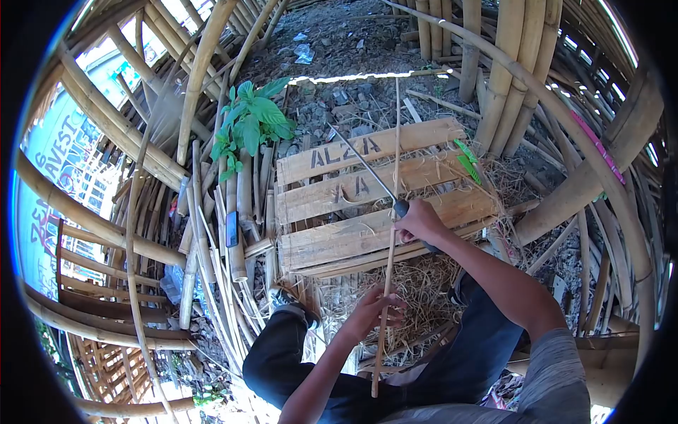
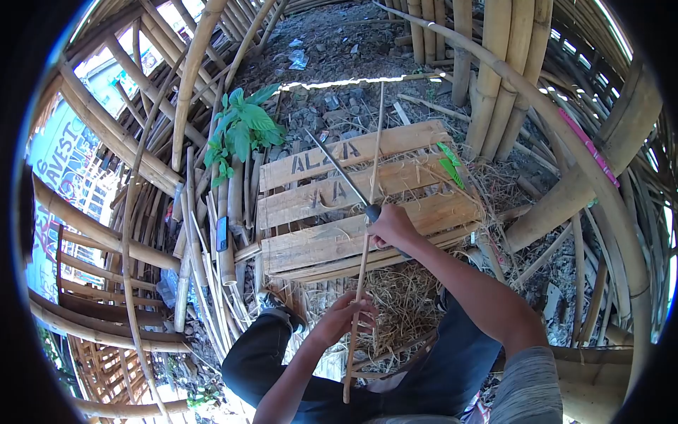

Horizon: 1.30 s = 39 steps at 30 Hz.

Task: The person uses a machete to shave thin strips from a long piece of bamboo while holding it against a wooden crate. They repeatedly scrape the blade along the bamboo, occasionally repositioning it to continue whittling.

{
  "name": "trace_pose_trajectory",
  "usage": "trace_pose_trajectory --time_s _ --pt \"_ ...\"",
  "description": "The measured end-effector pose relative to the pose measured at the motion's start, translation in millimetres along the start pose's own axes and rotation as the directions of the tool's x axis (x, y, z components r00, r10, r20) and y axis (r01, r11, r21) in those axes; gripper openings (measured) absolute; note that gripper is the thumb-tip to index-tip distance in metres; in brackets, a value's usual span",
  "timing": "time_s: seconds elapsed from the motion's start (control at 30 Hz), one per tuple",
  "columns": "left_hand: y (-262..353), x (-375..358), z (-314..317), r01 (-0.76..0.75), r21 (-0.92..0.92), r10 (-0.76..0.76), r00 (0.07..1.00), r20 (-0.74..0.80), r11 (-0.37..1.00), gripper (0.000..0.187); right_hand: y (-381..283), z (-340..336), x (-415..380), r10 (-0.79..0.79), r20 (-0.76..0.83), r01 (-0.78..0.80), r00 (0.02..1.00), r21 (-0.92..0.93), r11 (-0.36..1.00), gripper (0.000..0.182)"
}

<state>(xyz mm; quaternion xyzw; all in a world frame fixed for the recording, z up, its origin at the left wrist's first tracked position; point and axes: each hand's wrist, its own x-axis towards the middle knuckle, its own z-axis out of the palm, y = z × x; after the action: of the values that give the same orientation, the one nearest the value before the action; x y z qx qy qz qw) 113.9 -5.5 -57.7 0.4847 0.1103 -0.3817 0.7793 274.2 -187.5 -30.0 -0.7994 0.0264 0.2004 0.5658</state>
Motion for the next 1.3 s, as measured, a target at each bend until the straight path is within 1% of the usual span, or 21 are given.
trace_pose_trajectory --time_s 0.07,0.13,0.2,0.23,0.3,0.37,0.43,0.47,0.53,0.6,0.63,0.67,0.73,0.77,0.83,0.87,0.93,0.97,1.17,1.23,1.3 --pt "-4.1 -8.3 3.5 0.034 0.033 -0.034 0.999 -0.003 0.999 0.034 2.5 -0.4 0.2 0.002 -0.011 -0.002 1.0 0.007 1.0 0.013" --pt "-10.0 -12.6 4.3 0.037 0.037 -0.036 0.999 -0.02 0.999 0.031 6.9 -3.5 2.2 -0.075 -0.035 0.073 0.997 -0.041 0.996 0.015" --pt "-14.1 -15.8 8.1 0.036 0.038 -0.03 0.988 -0.154 0.999 0.022 5.4 -7.2 -2.5 -0.078 -0.039 0.074 0.996 -0.089 0.993 0.016" --pt "-19.4 -13.5 2.2 0.031 0.039 -0.025 0.988 -0.155 0.999 0.022 4.0 -8.6 -5.8 -0.077 -0.045 0.07 0.996 -0.134 0.988 0.016" --pt "-24.4 -6.1 -9.5 0.006 -0.118 -0.009 1.0 -0.024 0.993 0.013 6.5 -13.7 -8.7 -0.09 -0.042 0.084 0.995 -0.118 0.989 0.018" --pt "-22.2 -5.4 -7.3 0.005 -0.143 -0.012 0.999 -0.047 0.99 0.012 12.5 -18.8 -14.2 -0.095 -0.034 0.091 0.995 -0.107 0.99 0.02" --pt "-15.8 -4.8 -5.3 0.002 -0.175 -0.015 0.997 -0.073 0.985 0.014 18.9 -22.3 -20.8 -0.21 -0.038 0.179 0.977 -0.39 0.903 0.025" --pt "-14.1 -3.9 -6.0 0.024 -0.173 -0.033 0.998 -0.052 0.985 0.015 22.0 -21.4 -25.0 -0.21 -0.031 0.181 0.977 -0.394 0.901 0.025" --pt "-12.3 -4.7 -4.9 0.04 -0.18 -0.047 0.998 -0.031 0.983 0.016 29.7 -17.9 -36.7 -0.33 0.025 0.292 0.944 -0.53 0.796 0.03" --pt "-7.9 -7.4 -0.8 0.017 -0.065 -0.02 0.998 -0.054 0.998 0.016 41.3 -12.5 -48.8 -0.358 0.064 0.329 0.931 -0.569 0.753 0.03" --pt "-6.0 -9.4 4.6 -0.008 0.04 0.013 0.991 -0.135 0.999 0.017 40.8 -8.8 -56.2 -0.385 0.097 0.362 0.918 -0.601 0.712 0.031" --pt "-5.5 -8.0 4.9 -0.057 0.158 0.085 0.981 -0.172 0.986 0.021 38.2 -6.3 -65.0 -0.334 0.116 0.33 0.936 -0.625 0.707 0.031" --pt "-8.0 -5.2 4.3 -0.179 0.499 0.337 0.909 -0.247 0.848 0.023 43.7 0.0 -73.7 -0.395 0.172 0.401 0.902 -0.674 0.621 0.031" --pt "-7.0 -4.1 2.9 -0.181 0.504 0.34 0.909 -0.243 0.844 0.023 44.7 1.8 -76.7 -0.399 0.167 0.4 0.902 -0.673 0.622 0.031" --pt "0.6 -7.9 8.3 -0.14 0.156 0.177 0.951 -0.253 0.978 0.022 41.0 5.9 -84.5 -0.381 0.235 0.43 0.894 -0.69 0.582 0.03" --pt "1.2 -9.5 8.0 -0.142 0.158 0.179 0.951 -0.254 0.977 0.022 40.6 8.1 -85.4 -0.383 0.235 0.431 0.893 -0.69 0.582 0.03" --pt "4.2 -11.2 5.9 -0.021 -0.154 0.014 0.999 -0.047 0.988 0.025 38.4 10.7 -84.8 -0.378 0.283 0.461 0.882 -0.685 0.563 0.03" --pt "4.7 -11.1 6.1 -0.022 -0.15 0.015 0.999 -0.045 0.988 0.025 37.8 11.8 -84.4 -0.381 0.279 0.46 0.882 -0.687 0.563 0.03" --pt "4.8 -9.1 9.7 -0.1 0.108 0.116 0.98 -0.159 0.989 0.028 40.1 16.3 -84.0 -0.378 0.288 0.468 0.88 -0.665 0.582 0.031" --pt "3.8 -8.4 10.5 -0.105 0.322 0.185 0.956 -0.229 0.941 0.026 36.2 13.9 -85.8 -0.365 0.288 0.457 0.885 -0.685 0.568 0.031" --pt "-0.4 -4.3 10.3 -0.117 0.308 0.197 0.95 -0.243 0.944 0.026 37.0 9.3 -79.5 -0.336 0.266 0.418 0.903 -0.723 0.55 0.03"
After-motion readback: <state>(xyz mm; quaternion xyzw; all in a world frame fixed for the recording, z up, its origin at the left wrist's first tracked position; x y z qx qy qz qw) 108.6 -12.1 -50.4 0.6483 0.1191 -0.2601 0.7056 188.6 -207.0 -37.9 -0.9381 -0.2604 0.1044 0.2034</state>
